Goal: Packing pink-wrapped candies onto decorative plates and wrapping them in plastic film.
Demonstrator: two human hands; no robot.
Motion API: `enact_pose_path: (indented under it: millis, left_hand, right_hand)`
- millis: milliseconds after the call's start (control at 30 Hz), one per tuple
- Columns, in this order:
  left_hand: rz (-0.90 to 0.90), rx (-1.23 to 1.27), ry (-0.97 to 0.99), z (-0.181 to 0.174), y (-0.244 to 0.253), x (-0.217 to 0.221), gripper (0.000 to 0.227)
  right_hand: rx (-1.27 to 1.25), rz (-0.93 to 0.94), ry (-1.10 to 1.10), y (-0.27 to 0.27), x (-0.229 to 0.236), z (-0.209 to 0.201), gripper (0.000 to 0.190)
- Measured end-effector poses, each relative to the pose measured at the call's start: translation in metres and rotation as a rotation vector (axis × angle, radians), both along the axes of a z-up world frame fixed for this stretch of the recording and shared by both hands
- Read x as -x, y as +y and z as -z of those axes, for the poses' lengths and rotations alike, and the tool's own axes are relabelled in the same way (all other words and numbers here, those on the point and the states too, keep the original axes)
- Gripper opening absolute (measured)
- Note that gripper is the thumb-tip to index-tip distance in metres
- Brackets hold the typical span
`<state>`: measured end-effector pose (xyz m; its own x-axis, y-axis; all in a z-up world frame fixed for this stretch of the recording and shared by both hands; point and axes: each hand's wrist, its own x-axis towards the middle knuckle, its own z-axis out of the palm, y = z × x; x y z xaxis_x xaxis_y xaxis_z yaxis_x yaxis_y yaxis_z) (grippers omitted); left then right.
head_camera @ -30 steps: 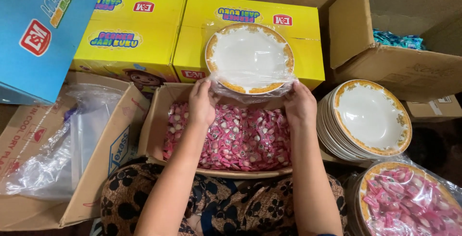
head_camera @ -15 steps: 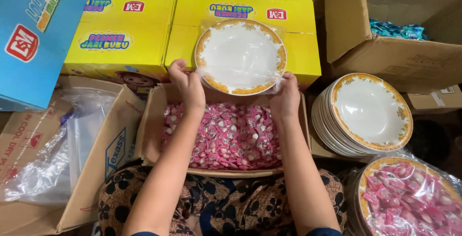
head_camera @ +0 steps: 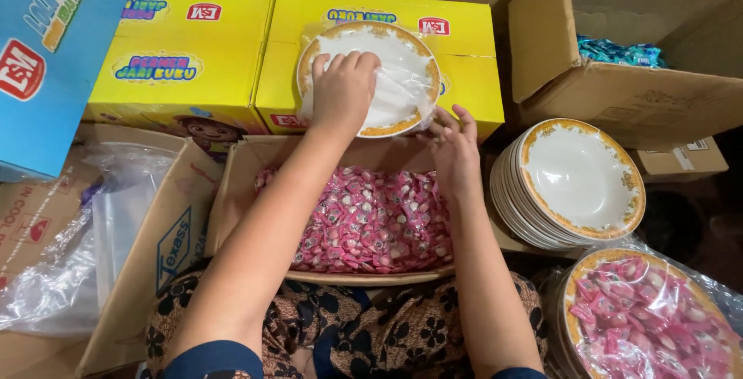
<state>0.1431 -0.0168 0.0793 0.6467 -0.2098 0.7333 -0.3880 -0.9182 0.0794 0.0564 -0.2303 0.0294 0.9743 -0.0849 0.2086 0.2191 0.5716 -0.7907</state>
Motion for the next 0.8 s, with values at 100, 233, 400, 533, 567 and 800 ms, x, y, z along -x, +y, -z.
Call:
enact_pose_path:
  millis: [100, 233, 400, 533, 567, 800]
  left_hand:
    - [0.135, 0.070, -0.108, -0.033, 0.001, 0.044, 0.081]
    - [0.469, 0.095, -0.169, 0.022, -0.010, 0.106, 0.016]
    - [0.168, -0.051, 0.796, 0.146, 0.017, 0.134, 0.054]
    - [-0.040, -0.052, 1.324, 0.187, 0.023, 0.138, 0.095]
    - [-0.084, -0.135, 1.431, 0.205, 0.019, 0.138, 0.106]
    - [0.228, -0.118, 1.379, 0.198, 0.037, 0.177, 0.034]
  right_hand:
    - [0.090, 0.026, 0.069, -0.018, -0.019, 0.040, 0.015]
    - [0.884, 0.099, 0.213, -0.014, -0.024, 0.092, 0.015]
    - [1.916, -0.341, 0.380, -0.009, -0.029, 0.194, 0.068]
    - [2.190, -0.439, 0.371, 0.000, -0.016, 0.211, 0.114]
    - [2.222, -0.447, 0.334, 0.000, -0.013, 0.217, 0.105]
    - [2.005, -1.134, 0.185, 0.036, 0.030, 0.166, 0.102]
